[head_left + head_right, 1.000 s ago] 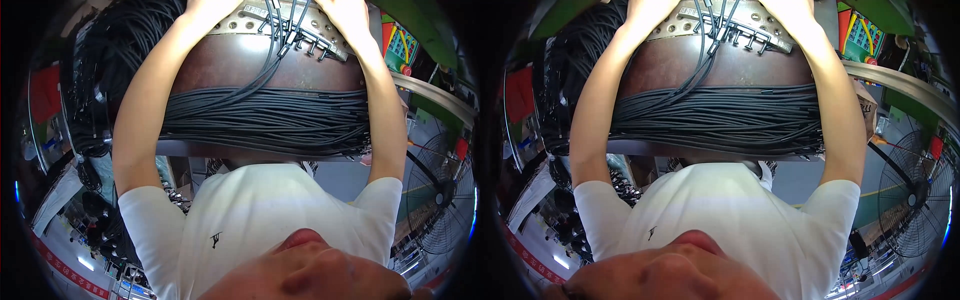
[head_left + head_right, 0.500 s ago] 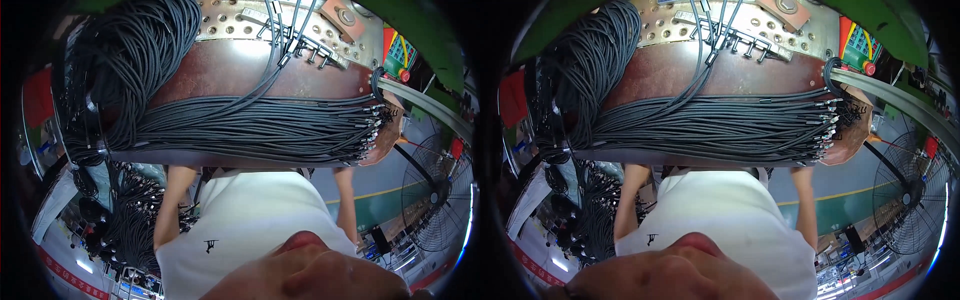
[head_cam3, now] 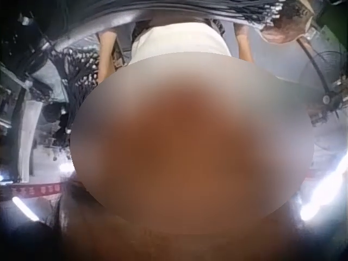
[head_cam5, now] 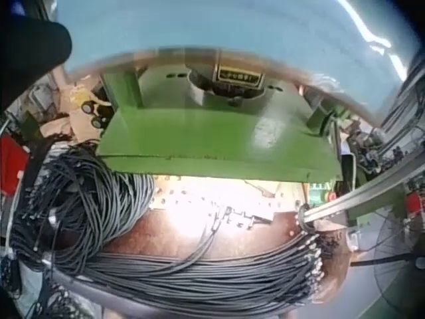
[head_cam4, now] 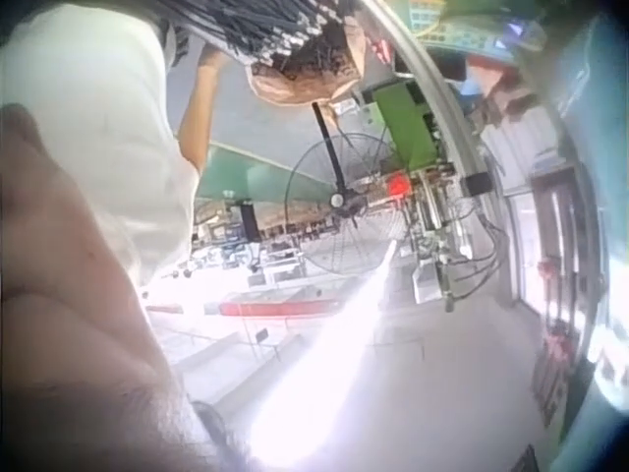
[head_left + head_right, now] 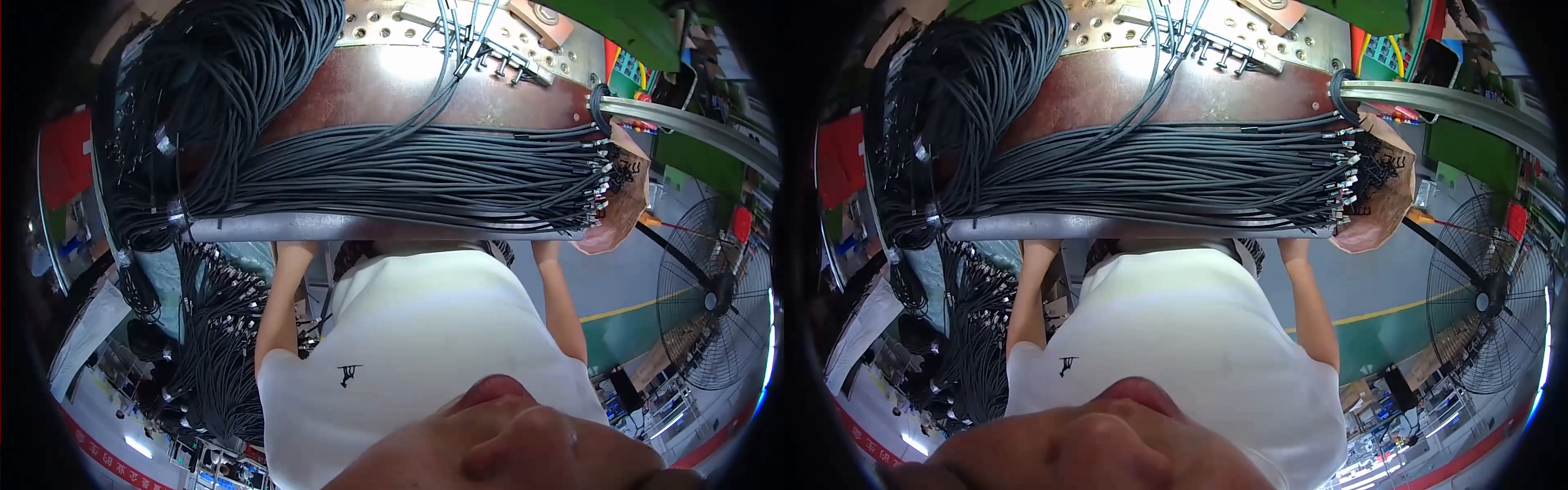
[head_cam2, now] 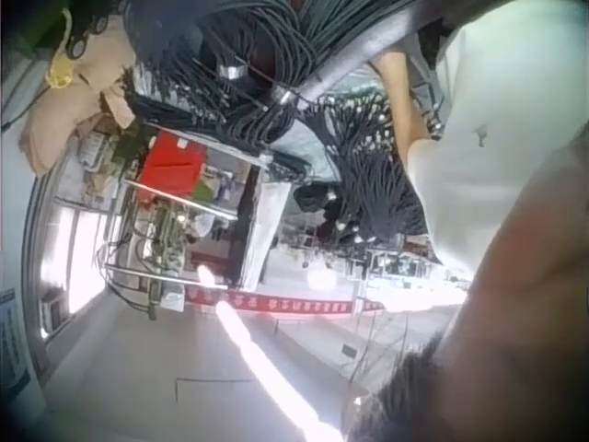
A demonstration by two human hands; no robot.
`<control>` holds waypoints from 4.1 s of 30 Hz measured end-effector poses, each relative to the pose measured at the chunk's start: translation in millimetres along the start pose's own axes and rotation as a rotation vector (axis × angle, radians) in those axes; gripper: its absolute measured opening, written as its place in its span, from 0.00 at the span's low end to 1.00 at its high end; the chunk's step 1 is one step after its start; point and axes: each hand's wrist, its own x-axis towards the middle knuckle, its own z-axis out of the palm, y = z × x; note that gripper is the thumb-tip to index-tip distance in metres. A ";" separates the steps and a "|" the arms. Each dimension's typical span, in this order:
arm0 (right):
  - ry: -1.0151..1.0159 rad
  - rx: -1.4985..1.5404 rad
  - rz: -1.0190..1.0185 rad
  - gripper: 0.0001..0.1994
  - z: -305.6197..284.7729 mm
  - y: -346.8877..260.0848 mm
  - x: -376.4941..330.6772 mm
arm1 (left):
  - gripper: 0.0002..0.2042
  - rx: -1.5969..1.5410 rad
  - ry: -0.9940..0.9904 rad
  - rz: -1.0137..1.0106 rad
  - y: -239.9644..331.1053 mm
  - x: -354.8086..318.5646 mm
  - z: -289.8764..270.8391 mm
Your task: Assembling and testing wire cable harnesses by inserting individual wires into a testing jig at a factory workbench.
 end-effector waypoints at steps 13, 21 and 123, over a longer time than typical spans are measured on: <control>-0.157 -0.320 0.075 0.18 -130.1 -93.1 16.2 | 0.17 -0.359 -0.145 0.188 63.4 -30.4 -85.9; 0.425 -0.249 -0.738 0.24 -175.3 -205.6 182.1 | 0.25 -0.650 0.381 1.046 188.7 12.7 -136.1; 0.162 -0.339 -1.143 0.13 -165.8 -253.0 146.9 | 0.16 -2.055 -0.238 0.317 188.1 2.7 -109.5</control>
